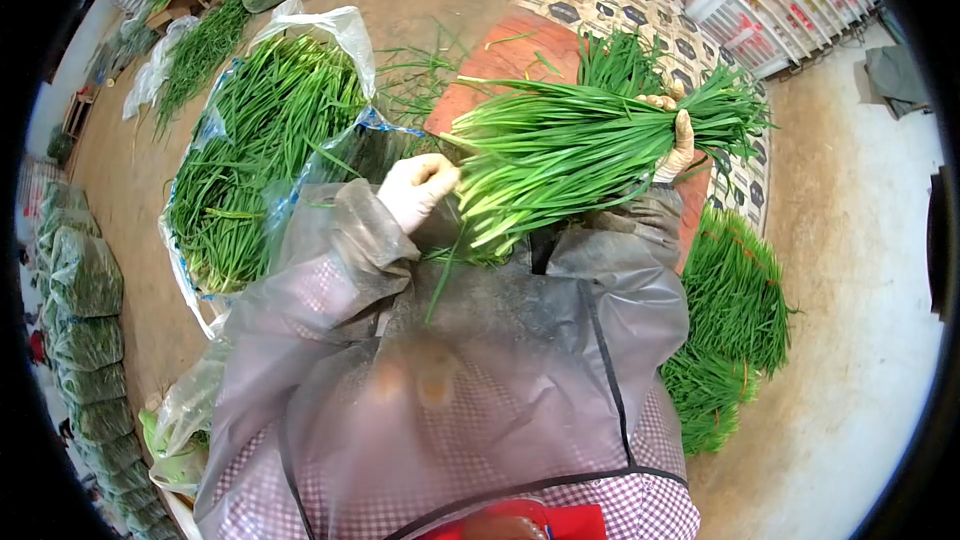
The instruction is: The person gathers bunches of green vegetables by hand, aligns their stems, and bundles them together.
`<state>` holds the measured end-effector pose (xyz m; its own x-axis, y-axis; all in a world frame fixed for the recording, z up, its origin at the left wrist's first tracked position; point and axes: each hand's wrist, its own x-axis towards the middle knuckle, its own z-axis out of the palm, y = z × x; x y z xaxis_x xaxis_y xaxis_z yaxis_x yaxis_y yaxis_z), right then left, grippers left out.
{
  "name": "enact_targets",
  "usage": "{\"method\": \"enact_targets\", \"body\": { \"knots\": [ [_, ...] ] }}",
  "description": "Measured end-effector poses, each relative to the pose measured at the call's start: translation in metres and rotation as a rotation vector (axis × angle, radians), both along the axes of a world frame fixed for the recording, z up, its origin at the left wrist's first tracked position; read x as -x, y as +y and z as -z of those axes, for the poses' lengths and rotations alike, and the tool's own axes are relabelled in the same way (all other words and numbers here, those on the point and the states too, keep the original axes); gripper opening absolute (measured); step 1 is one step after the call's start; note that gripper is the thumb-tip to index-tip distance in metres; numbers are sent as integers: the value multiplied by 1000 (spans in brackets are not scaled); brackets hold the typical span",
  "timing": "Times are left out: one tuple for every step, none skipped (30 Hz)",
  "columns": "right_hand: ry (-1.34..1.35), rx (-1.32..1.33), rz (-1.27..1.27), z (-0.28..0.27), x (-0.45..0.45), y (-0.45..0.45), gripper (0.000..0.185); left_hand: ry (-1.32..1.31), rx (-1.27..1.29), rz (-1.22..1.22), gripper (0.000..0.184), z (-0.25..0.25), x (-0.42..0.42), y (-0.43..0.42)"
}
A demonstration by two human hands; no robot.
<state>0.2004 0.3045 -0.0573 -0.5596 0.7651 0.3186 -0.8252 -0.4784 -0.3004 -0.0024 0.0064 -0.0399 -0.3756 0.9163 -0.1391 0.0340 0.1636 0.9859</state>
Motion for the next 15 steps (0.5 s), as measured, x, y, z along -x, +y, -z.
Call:
{"method": "enact_targets", "body": {
  "knots": [
    [-1, -1, 2, -2, -2, 0, 28, 26, -7, 0, 21, -4, 5, -5],
    [14, -40, -13, -6, -3, -2, 25, -48, 7, -29, 21, -4, 13, -10],
    [28, -80, -28, -9, -4, -4, 24, 17, 38, -5, 21, -13, 24, -19],
    [12, -62, 17, -7, -6, -3, 22, 187, 55, 26, 23, -7, 41, -28],
    [-52, -39, 53, -5, -11, 0, 23, 225, 246, 4, 24, -20, 49, -37],
    [-61, -59, 10, -6, -17, 5, 23, 543, 479, 18, 23, -41, 56, -42],
    [-69, -79, -33, -5, -24, 11, 23, 968, 600, 90, 20, -38, 69, -48],
    [-69, -79, -31, -2, -28, 17, 23, 946, 683, 21, 20, -35, 72, -54],
    [-86, -67, 16, 2, -31, 22, 22, 923, 766, -50, 20, -35, 69, -60],
    [-101, -56, 64, 4, -31, 25, 22, 926, 555, -22, 20, -28, 67, -60],
    [-98, -57, 65, 1, -28, 21, 22, 923, 346, 7, 20, -27, 61, -58],
    [-44, -76, -3, -2, -26, 15, 22, 748, 296, 89, 19, -30, 46, -50],
    [10, -96, -74, -6, -21, 9, 23, 564, 306, 178, 19, -39, 25, -38],
    [11, -99, -79, -10, -16, 3, 23, 379, 88, 192, 21, -30, 9, -35],
    [-1, -80, -27, -15, -12, -5, 23, 239, 4, 123, 29, -20, -9, -30]
  ]
}}
